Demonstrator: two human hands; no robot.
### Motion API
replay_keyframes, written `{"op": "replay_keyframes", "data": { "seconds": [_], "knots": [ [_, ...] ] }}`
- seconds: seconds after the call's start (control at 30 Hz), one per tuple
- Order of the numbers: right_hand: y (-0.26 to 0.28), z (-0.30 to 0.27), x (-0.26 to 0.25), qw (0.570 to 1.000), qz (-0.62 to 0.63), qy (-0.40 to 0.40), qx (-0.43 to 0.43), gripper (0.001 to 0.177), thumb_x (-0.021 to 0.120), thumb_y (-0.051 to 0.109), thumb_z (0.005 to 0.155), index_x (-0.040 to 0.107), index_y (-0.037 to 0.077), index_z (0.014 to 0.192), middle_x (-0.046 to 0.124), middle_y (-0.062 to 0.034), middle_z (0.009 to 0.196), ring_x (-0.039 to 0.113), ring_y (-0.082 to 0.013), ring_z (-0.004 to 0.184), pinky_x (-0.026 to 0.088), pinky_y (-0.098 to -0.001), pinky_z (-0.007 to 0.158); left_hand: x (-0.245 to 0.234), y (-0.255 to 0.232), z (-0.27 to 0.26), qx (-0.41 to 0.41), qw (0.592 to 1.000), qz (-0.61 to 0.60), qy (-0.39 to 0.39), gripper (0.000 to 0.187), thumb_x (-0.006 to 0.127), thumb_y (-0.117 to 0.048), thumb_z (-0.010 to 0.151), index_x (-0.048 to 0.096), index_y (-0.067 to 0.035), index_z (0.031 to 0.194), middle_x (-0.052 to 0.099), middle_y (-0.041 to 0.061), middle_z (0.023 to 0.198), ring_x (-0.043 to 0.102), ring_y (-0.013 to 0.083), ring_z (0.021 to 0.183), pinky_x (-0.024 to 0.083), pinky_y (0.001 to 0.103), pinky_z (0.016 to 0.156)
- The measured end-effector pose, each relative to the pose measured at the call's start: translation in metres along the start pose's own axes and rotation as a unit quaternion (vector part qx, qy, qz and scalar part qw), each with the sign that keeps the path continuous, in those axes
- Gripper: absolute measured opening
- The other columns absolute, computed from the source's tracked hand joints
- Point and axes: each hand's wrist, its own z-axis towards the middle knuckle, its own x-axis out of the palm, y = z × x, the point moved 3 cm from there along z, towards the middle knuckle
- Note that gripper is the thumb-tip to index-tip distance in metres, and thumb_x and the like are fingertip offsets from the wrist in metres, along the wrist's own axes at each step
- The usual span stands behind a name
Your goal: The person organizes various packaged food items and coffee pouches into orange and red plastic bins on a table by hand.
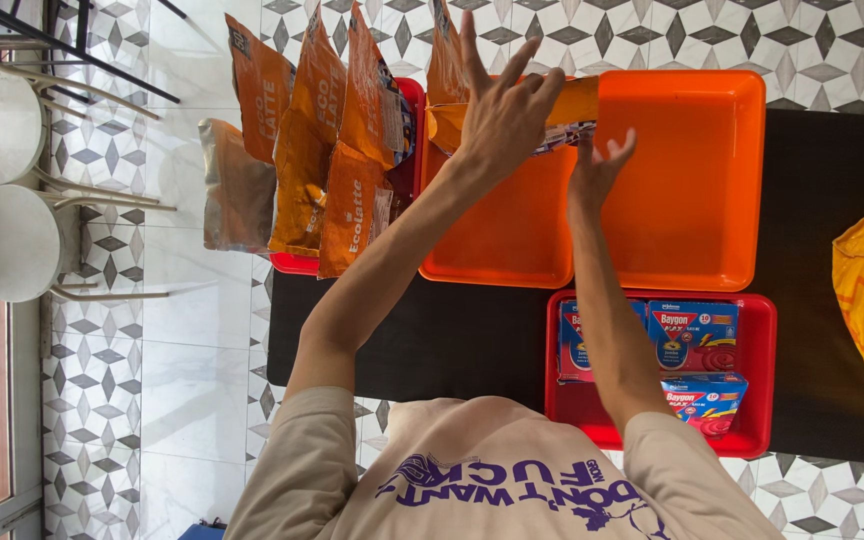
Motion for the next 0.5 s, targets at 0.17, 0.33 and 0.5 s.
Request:
{"op": "replay_keyframes", "data": {
  "seconds": [0.17, 0.33, 0.5],
  "knots": [
    [-0.017, -0.051, 0.019, 0.960, 0.161, 0.071, 0.218, 0.084, 0.070, 0.035, 0.096, 0.014, 0.024, 0.157, 0.048, -0.0078, 0.151, 0.049, -0.0267, 0.141, 0.042, -0.0470, 0.118, -0.010, -0.018, 0.012, -0.004, 1.000, 0.015, 0.020, 0.024, 0.065, 0.003, 0.087, 0.069, -0.004, 0.109, 0.077, 0.007, 0.080, 0.063, 0.0241, 0.128, -0.014, 0.078, 0.115],
    [0.007, -0.068, 0.044, 0.916, 0.253, 0.160, 0.267, 0.059, 0.056, 0.040, 0.103, 0.040, 0.012, 0.152, 0.055, -0.0096, 0.141, 0.054, -0.0293, 0.135, 0.047, -0.0520, 0.115, -0.011, -0.013, 0.021, -0.061, 0.996, -0.026, 0.054, 0.018, 0.070, -0.010, 0.089, 0.070, -0.002, 0.105, 0.074, 0.007, 0.066, 0.067, 0.0293, 0.120, -0.012, 0.079, 0.111],
    [0.013, -0.057, 0.053, 0.943, 0.117, 0.191, 0.246, 0.056, 0.057, 0.030, 0.101, 0.042, 0.009, 0.150, 0.060, -0.0144, 0.134, 0.062, -0.0276, 0.127, 0.052, -0.0476, 0.113, -0.005, 0.027, 0.023, -0.116, 0.993, 0.013, 0.001, 0.009, 0.069, -0.008, 0.085, 0.074, -0.004, 0.091, 0.072, 0.005, 0.064, 0.073, 0.0291, 0.103, -0.009, 0.081, 0.112]
  ]
}}
